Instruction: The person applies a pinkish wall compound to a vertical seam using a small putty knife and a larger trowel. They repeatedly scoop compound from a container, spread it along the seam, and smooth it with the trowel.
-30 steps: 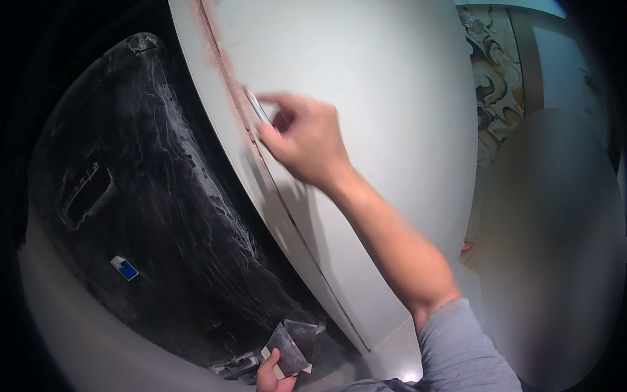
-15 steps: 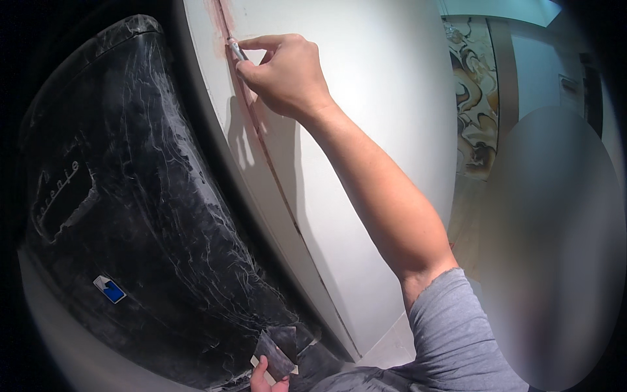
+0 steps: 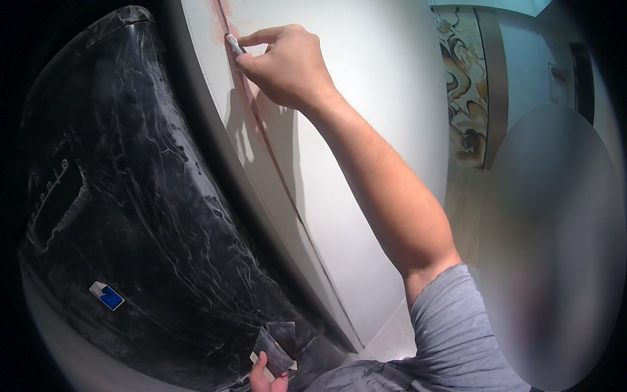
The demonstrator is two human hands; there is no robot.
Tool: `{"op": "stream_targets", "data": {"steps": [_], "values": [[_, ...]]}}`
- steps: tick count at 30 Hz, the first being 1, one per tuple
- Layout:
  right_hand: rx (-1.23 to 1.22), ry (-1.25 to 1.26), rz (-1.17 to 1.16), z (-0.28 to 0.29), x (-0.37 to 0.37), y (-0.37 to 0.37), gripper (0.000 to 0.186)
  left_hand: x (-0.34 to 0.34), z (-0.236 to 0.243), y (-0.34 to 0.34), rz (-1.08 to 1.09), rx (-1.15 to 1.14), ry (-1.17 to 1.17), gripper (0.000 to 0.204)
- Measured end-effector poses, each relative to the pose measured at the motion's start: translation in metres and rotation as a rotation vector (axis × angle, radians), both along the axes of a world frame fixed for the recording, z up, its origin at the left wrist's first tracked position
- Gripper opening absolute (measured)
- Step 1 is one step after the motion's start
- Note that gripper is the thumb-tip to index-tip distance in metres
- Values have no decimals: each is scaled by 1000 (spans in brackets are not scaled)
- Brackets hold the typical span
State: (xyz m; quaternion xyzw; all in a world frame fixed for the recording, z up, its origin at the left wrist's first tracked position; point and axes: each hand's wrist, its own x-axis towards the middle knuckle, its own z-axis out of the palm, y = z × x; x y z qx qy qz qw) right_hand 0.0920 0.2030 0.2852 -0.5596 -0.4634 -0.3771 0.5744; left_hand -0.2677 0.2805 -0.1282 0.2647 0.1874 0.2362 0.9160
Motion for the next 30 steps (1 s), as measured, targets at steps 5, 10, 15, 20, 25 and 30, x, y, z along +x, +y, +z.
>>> {"op": "stream_targets", "data": {"steps": [5, 10, 15, 20, 25, 30], "values": [[-6, 45, 38, -8, 0, 1, 40, -5, 0, 2, 30, 22, 76, 23], [-28, 85, 57, -19, -4, 0, 39, -12, -2, 5, -28, 30, 43, 25], [-32, 81, 39, -31, -9, 0, 40, -17, -1, 4, -45, 29, 43, 25], [-48, 97, 35, -44, -12, -1, 40, -17, -1, 0, -38, 45, 36, 26], [-58, 127, 51, -56, -14, -1, 40, -20, -3, -1, 1, 74, 73, 28], [-44, 121, 59, -68, -15, 0, 42, -22, -6, -2, -17, 204, 97, 26]]}}
